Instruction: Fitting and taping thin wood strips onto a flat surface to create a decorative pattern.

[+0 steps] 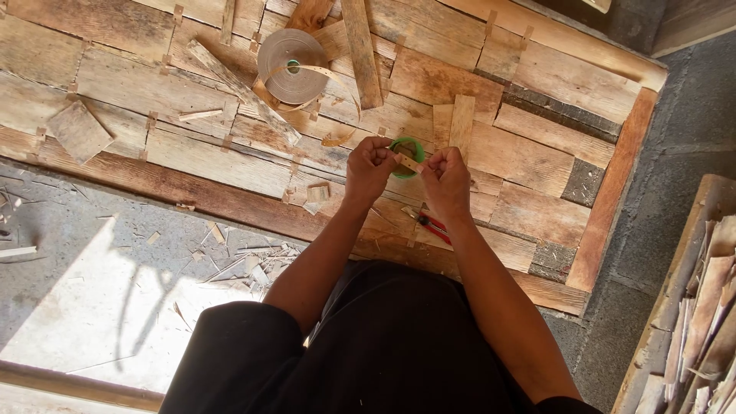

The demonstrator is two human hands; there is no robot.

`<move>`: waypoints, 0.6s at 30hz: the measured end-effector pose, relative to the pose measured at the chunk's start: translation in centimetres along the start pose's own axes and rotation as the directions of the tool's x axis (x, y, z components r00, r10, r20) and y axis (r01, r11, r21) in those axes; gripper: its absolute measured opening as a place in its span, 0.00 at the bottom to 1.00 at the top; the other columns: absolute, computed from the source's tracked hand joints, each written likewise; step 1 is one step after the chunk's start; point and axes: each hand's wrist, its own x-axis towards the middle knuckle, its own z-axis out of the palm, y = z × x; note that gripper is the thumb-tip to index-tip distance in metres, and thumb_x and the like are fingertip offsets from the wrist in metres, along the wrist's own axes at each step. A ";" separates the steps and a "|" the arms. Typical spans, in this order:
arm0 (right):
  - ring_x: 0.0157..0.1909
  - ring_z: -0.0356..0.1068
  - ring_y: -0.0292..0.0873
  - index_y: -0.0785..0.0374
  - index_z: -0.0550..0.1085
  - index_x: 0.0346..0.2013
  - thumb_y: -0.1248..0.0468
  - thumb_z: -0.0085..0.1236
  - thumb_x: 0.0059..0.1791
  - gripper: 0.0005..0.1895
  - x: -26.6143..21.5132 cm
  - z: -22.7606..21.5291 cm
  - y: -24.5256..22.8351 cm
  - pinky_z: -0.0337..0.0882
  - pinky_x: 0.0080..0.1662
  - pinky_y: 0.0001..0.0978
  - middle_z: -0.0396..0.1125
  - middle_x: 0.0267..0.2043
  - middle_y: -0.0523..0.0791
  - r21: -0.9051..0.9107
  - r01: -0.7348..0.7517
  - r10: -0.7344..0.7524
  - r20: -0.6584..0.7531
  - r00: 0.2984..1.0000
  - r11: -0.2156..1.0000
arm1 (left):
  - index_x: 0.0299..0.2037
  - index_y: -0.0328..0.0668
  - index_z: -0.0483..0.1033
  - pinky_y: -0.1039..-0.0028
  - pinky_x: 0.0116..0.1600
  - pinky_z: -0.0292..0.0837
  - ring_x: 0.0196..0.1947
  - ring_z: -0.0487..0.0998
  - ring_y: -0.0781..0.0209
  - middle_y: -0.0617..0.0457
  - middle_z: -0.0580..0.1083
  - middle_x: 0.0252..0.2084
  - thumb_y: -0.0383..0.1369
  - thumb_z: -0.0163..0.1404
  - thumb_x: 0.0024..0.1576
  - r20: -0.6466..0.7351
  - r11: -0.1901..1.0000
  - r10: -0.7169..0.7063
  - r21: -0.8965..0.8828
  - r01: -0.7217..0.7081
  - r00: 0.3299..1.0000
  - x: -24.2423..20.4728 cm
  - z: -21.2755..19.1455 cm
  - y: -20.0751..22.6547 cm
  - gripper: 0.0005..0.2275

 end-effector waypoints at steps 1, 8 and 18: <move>0.33 0.67 0.29 0.64 0.64 0.41 0.72 0.61 0.52 0.12 0.0 0.1 -0.1 0.68 0.34 0.21 0.70 0.35 0.42 0.000 0.001 -0.001 0.000 1.000 1.000 | 0.53 0.28 0.72 0.75 0.40 0.79 0.35 0.81 0.65 0.49 0.79 0.36 0.25 0.60 0.57 0.000 1.000 0.001 0.000 -0.001 1.000 0.2 -0.1 -0.1 0.16; 0.35 0.73 0.36 0.65 0.69 0.42 0.69 0.63 0.50 0.11 -0.6 0.5 -1.8 0.73 0.39 0.30 0.72 0.35 0.44 -0.332 -0.008 -0.001 -0.027 1.000 0.943 | 0.54 0.40 0.71 0.66 0.37 0.76 0.34 0.81 0.56 0.49 0.79 0.34 0.25 0.59 0.54 0.055 0.755 0.184 0.632 -0.177 0.981 -0.3 0.7 2.6 0.18; 0.71 0.49 0.58 0.52 0.72 0.65 0.74 0.59 0.42 0.35 -3.6 2.4 -1.9 0.57 0.67 0.53 0.52 0.69 0.55 -0.828 0.245 -0.123 0.211 0.970 0.504 | 0.59 0.43 0.68 0.56 0.38 0.73 0.36 0.78 0.43 0.45 0.75 0.36 0.26 0.57 0.55 0.202 0.507 0.367 0.775 -0.377 0.908 -0.9 1.0 2.9 0.21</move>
